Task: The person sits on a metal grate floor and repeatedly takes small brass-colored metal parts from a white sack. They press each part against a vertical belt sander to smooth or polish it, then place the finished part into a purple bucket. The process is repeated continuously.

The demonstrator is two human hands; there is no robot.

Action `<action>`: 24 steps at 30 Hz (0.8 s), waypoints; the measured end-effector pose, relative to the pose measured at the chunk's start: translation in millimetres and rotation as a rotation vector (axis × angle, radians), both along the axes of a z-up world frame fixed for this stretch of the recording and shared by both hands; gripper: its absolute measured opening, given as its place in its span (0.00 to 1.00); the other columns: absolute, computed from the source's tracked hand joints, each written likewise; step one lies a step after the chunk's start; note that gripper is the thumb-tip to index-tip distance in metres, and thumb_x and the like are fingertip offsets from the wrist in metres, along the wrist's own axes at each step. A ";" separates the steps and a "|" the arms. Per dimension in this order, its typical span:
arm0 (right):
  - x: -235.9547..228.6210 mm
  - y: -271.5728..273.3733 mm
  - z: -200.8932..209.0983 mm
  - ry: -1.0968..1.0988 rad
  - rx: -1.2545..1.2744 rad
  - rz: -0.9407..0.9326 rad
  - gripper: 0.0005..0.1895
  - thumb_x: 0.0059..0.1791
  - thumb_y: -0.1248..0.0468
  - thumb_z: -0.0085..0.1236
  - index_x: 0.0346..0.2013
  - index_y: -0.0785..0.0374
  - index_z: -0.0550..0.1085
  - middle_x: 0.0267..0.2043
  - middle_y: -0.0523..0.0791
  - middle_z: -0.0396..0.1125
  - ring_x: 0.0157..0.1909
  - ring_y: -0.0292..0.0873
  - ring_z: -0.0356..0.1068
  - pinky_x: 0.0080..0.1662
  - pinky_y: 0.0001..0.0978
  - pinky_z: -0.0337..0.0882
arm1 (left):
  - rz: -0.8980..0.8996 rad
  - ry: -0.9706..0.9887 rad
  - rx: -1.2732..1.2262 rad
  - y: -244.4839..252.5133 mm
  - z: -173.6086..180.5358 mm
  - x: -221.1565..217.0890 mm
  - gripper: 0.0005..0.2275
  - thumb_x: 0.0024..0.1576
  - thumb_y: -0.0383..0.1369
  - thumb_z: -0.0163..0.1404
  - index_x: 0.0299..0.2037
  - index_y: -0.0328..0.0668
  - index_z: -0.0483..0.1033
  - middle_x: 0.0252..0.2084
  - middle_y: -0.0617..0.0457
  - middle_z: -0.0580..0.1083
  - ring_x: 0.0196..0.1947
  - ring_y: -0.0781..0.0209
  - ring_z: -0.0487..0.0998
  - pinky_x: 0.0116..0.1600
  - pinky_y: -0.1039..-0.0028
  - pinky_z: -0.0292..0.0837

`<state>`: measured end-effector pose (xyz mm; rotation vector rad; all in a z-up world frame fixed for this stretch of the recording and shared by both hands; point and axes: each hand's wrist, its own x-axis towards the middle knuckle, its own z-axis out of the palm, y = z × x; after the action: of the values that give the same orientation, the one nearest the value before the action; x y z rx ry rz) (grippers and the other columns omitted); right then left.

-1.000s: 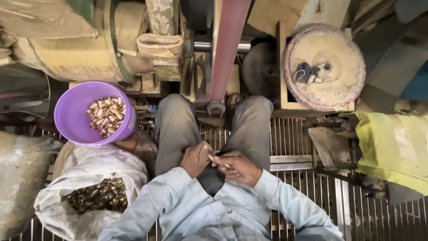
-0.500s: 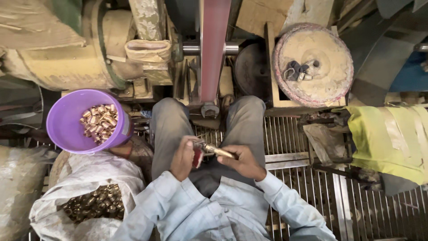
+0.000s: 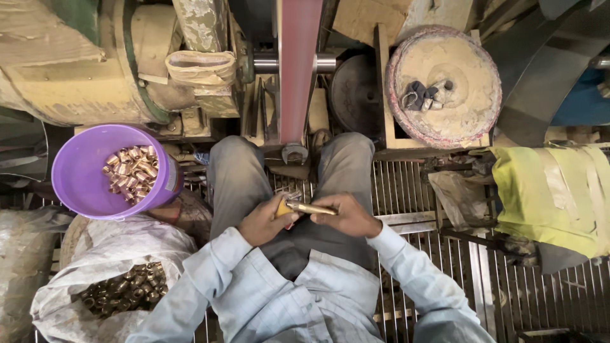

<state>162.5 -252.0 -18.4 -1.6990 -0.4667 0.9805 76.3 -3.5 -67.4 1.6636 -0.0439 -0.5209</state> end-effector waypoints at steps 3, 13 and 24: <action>12.3 3.0 -10.1 0.133 0.175 -0.073 0.16 0.48 0.63 0.66 0.50 0.59 0.78 0.41 0.42 0.74 0.42 0.30 0.72 0.44 0.26 0.73 | 0.069 -0.140 -0.097 1.0 -18.5 9.6 0.17 0.65 0.33 0.53 0.61 0.33 0.67 0.44 0.51 0.78 0.45 0.65 0.78 0.50 0.74 0.74; 65.3 15.3 -40.7 -0.762 0.029 -0.154 0.18 0.47 0.59 0.70 0.49 0.61 0.81 0.44 0.49 0.77 0.44 0.47 0.77 0.48 0.35 0.76 | 0.160 0.193 -0.435 6.2 -69.0 81.5 0.17 0.64 0.31 0.48 0.63 0.39 0.65 0.42 0.52 0.77 0.35 0.67 0.79 0.38 0.76 0.75; 116.9 25.9 -72.8 -0.732 0.005 -0.138 0.16 0.46 0.60 0.70 0.47 0.60 0.82 0.42 0.47 0.77 0.42 0.45 0.77 0.45 0.34 0.75 | 0.349 0.263 -0.528 -8.8 -90.3 110.6 0.12 0.66 0.33 0.47 0.56 0.37 0.71 0.42 0.52 0.77 0.35 0.68 0.75 0.40 0.76 0.73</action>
<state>279.4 -226.2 -91.3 -2.0293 -0.8037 0.2258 186.8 -12.3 -157.8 1.0479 0.2767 -0.4114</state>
